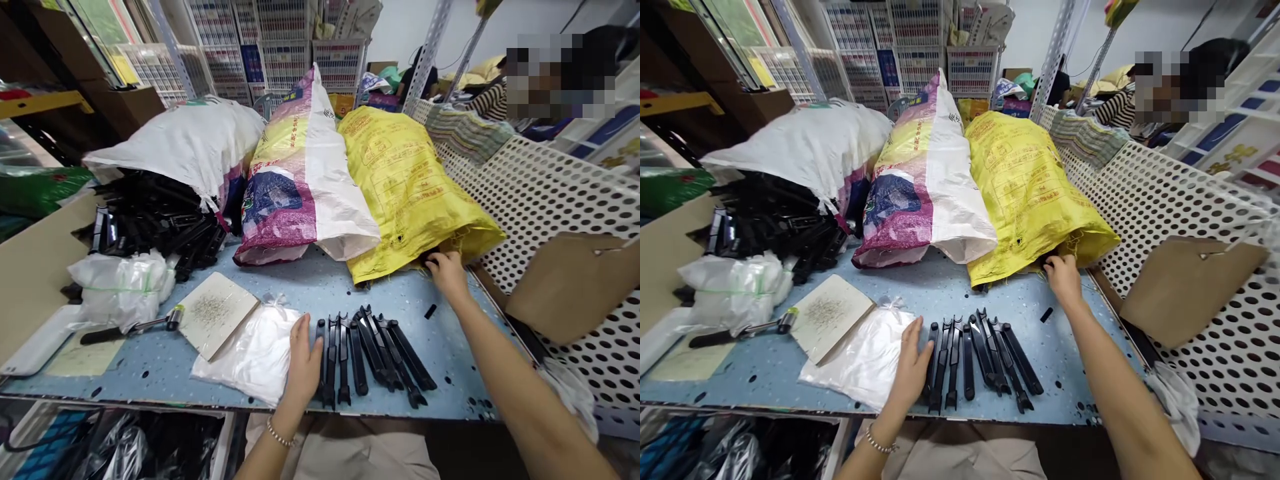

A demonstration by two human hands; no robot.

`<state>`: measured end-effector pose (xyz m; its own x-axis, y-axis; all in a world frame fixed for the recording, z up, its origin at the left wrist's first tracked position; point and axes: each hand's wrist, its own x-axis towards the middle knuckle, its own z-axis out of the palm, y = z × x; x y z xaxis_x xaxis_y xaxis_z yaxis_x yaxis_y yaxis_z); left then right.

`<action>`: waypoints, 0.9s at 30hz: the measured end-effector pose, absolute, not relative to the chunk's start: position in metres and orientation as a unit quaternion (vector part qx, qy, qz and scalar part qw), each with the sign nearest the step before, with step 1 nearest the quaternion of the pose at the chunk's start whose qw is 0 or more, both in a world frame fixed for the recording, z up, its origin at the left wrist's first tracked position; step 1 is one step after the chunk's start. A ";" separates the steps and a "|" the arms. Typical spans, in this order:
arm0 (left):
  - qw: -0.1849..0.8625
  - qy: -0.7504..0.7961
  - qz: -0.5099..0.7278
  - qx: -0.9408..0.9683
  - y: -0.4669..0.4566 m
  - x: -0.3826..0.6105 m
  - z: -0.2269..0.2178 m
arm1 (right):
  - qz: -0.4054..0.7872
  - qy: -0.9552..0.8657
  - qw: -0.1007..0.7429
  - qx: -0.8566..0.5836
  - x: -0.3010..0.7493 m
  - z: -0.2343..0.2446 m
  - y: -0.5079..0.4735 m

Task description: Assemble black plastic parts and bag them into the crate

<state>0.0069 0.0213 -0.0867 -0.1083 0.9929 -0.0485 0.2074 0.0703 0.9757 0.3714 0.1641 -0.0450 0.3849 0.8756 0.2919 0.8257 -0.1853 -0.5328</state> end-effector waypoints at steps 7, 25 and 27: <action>0.521 0.507 0.504 0.467 0.017 0.013 -0.052 | 0.227 -0.395 0.589 -0.667 0.345 -0.041 0.016; 0.707 0.403 0.464 0.348 0.003 0.020 0.014 | 0.537 -0.553 0.367 -0.520 0.180 -0.010 -0.033; 0.669 0.454 0.464 0.361 -0.001 0.018 0.018 | 0.323 -0.681 0.403 -0.518 0.184 0.007 -0.010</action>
